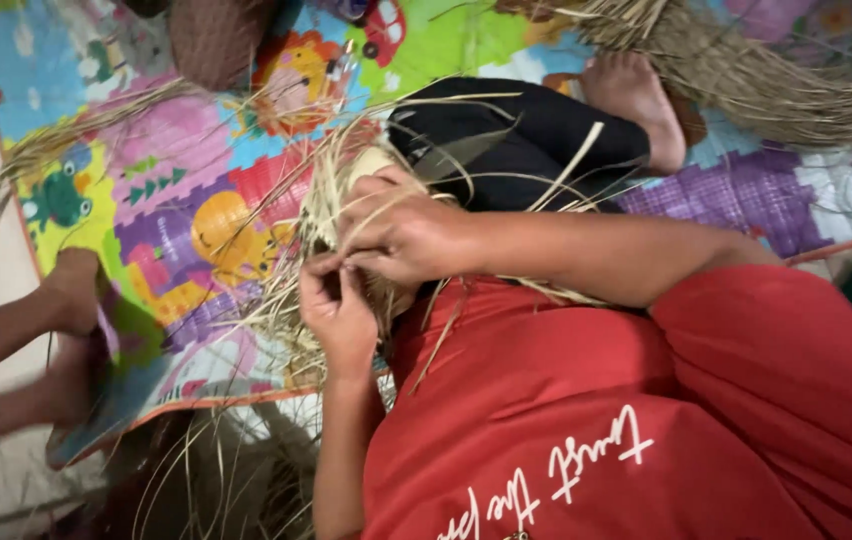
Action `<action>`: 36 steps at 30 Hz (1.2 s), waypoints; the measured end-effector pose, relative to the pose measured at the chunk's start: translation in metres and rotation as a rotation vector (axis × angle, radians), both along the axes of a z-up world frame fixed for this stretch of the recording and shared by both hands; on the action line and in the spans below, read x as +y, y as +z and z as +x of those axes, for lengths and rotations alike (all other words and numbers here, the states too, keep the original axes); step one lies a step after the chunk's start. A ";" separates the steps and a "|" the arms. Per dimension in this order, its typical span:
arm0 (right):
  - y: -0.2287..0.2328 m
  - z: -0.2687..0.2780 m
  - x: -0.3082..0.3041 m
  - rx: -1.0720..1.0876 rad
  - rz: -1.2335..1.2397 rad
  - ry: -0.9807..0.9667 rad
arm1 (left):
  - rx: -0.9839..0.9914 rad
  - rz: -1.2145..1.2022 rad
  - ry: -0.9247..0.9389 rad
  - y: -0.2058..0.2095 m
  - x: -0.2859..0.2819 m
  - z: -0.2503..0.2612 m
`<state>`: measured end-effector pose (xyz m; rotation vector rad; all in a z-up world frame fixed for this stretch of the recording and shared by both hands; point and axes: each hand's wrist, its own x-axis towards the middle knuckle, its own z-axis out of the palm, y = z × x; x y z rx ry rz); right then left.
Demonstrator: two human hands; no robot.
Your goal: Weaving a basket using dried straw fibers while sitting on a mat on the floor.
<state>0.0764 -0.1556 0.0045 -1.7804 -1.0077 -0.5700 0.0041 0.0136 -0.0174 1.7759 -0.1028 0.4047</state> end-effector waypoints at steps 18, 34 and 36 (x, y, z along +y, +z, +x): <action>-0.027 0.035 -0.010 0.235 -0.325 -0.296 | 0.136 -0.071 0.097 0.013 -0.010 -0.001; -0.021 0.001 0.004 0.371 -0.300 -0.052 | 0.177 -0.153 0.077 0.015 -0.012 -0.003; -0.027 -0.001 0.009 0.404 -0.257 -0.099 | 0.194 -0.140 0.061 0.015 -0.012 -0.005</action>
